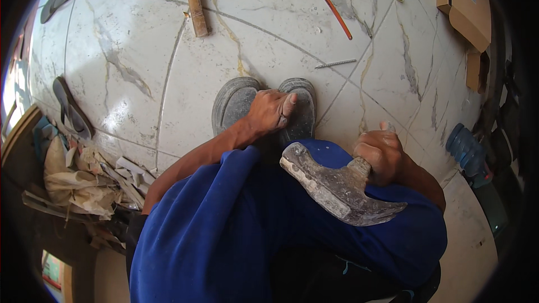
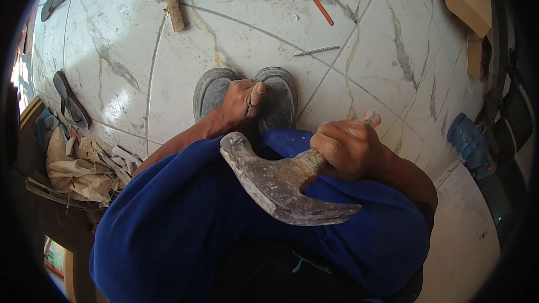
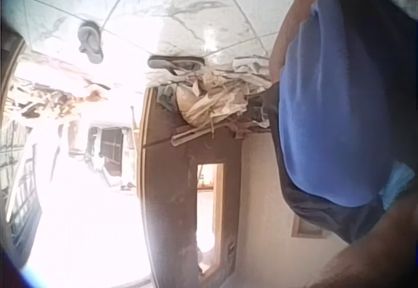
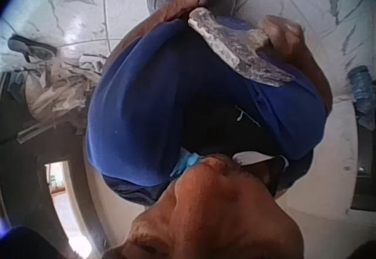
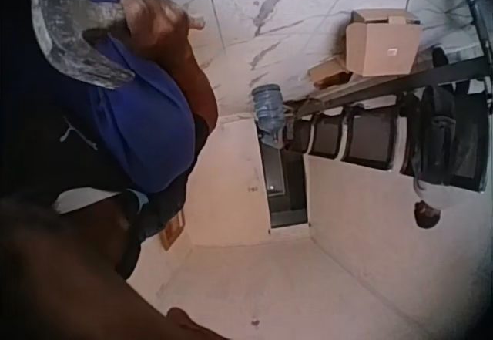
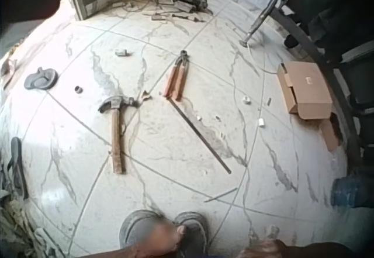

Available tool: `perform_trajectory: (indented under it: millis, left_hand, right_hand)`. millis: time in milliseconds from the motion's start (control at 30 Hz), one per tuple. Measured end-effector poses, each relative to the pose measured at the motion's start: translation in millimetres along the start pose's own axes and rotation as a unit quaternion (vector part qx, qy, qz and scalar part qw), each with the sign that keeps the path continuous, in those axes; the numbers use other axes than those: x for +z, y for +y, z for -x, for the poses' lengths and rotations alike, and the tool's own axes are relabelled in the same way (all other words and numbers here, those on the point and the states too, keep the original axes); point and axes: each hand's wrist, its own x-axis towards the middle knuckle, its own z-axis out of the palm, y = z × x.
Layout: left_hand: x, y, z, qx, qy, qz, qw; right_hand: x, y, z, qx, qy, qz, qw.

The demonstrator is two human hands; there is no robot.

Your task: The person is seen repairing a pipe on the floor, using a hammer and a file to adjust the pipe ends.

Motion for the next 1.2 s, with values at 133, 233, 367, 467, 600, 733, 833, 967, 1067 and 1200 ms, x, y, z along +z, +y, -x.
perform_trajectory:
  millis: [133,233,367,467,600,733,833,967,1067,1200]
  left_hand:
    - [3.0,-4.5,-3.4,-0.006,-0.014,0.02,1.0]
    - [0.2,-1.2,1.0,-0.012,-0.021,0.022,0.999]
    - [2.1,-2.2,-1.1,-0.016,-0.024,-0.002,1.0]
    - [4.1,-4.3,-0.8,0.003,-0.014,0.004,1.0]
    - [0.9,-2.4,-2.5,0.0,-0.009,0.005,1.0]
    - [2.4,-5.6,2.1,0.001,-0.019,-0.007,1.0]
    - [4.2,-4.1,-1.2,0.001,-0.014,0.001,1.0]
    - [3.6,-8.0,2.7,0.006,-0.02,0.005,1.0]
    - [1.1,-0.9,1.0,0.006,-0.016,0.006,1.0]
    - [1.5,-3.3,-0.9,0.001,-0.019,0.013,1.0]
  right_hand:
    - [10.6,9.6,7.0,0.108,-0.118,0.071,0.984]
    - [6.1,7.3,11.8,0.059,-0.1,0.127,0.985]
    - [1.4,6.5,7.9,-0.008,-0.018,0.059,0.998]
    - [7.2,7.4,8.6,0.05,-0.088,0.064,0.993]
    - [2.4,7.4,9.6,0.057,-0.102,0.107,0.987]
    - [-2.0,2.1,3.0,-0.011,-0.011,0.03,0.999]
    - [13.5,11.5,15.2,0.082,-0.106,0.082,0.988]
    - [11.6,7.8,9.2,0.064,-0.095,0.096,0.989]
    - [5.9,8.3,13.5,-0.008,-0.031,0.053,0.998]
    - [19.9,18.1,14.9,0.049,-0.082,0.098,0.991]
